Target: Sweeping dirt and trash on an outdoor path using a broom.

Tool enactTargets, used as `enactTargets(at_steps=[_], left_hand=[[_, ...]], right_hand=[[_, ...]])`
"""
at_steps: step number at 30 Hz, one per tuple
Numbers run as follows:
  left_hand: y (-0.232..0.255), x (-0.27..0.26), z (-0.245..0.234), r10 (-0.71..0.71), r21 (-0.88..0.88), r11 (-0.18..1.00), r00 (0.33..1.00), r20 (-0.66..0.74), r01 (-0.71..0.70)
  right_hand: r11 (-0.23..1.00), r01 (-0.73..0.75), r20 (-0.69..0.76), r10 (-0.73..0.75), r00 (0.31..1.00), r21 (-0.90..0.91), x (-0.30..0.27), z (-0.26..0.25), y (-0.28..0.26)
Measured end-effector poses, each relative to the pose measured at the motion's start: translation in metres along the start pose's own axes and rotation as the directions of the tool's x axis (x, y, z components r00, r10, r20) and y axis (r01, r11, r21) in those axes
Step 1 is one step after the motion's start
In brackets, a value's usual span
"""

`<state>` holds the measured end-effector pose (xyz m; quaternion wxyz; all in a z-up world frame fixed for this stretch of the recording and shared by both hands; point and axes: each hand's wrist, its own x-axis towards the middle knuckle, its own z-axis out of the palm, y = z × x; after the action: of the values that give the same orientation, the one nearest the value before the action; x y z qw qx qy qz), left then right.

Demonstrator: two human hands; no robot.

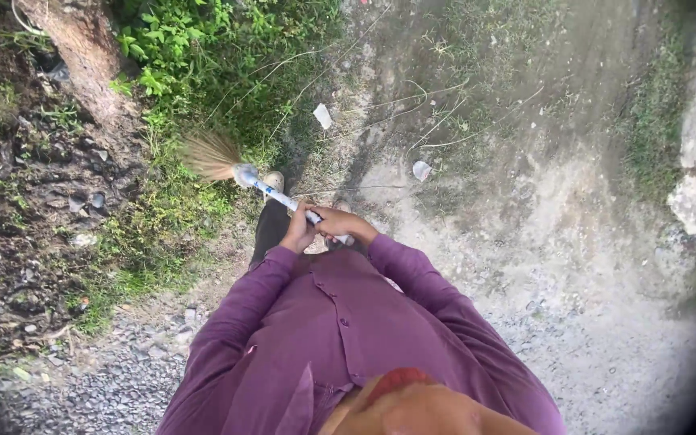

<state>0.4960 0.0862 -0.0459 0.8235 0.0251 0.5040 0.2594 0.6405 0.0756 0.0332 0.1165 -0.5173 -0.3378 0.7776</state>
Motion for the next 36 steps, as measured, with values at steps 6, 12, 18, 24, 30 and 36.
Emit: enactTargets(at_steps=[6, 12, 18, 24, 30, 36], left_hand=[[0.076, 0.038, 0.041, -0.059, 0.072, 0.996, 0.995, 0.078, 0.053], [0.111, 0.075, 0.113, 0.012, 0.575, 0.799, 0.962, 0.272, -0.173], [0.06, 0.144, 0.159, -0.013, 0.641, 0.664, 0.851, 0.525, -0.385], [0.073, 0.137, 0.136, 0.293, 0.685, 0.537, 0.87, 0.395, -0.492], [0.16, 0.094, 0.003, 0.356, 0.775, 0.587, 0.934, 0.012, -0.234], [0.171, 0.088, -0.02, -0.267, 0.658, 0.687, 0.949, -0.166, 0.308]], right_hand=[[0.996, -0.033, -0.154, 0.021, 0.988, -0.079, 0.108, -0.036, 0.033], [1.0, 0.004, -0.672, -0.021, 0.74, -0.027, 0.079, -0.024, -0.011], [0.94, 0.084, -0.912, -0.341, 0.229, -0.331, 0.056, -0.044, -0.001], [0.834, 0.457, -0.737, -0.094, 0.67, 0.309, -0.002, -0.032, -0.076], [0.446, 0.236, -0.189, -0.149, 0.971, 0.863, 0.105, 0.016, -0.066], [0.091, 0.126, -0.122, -0.058, 0.991, 0.988, 0.189, 0.04, 0.002]])
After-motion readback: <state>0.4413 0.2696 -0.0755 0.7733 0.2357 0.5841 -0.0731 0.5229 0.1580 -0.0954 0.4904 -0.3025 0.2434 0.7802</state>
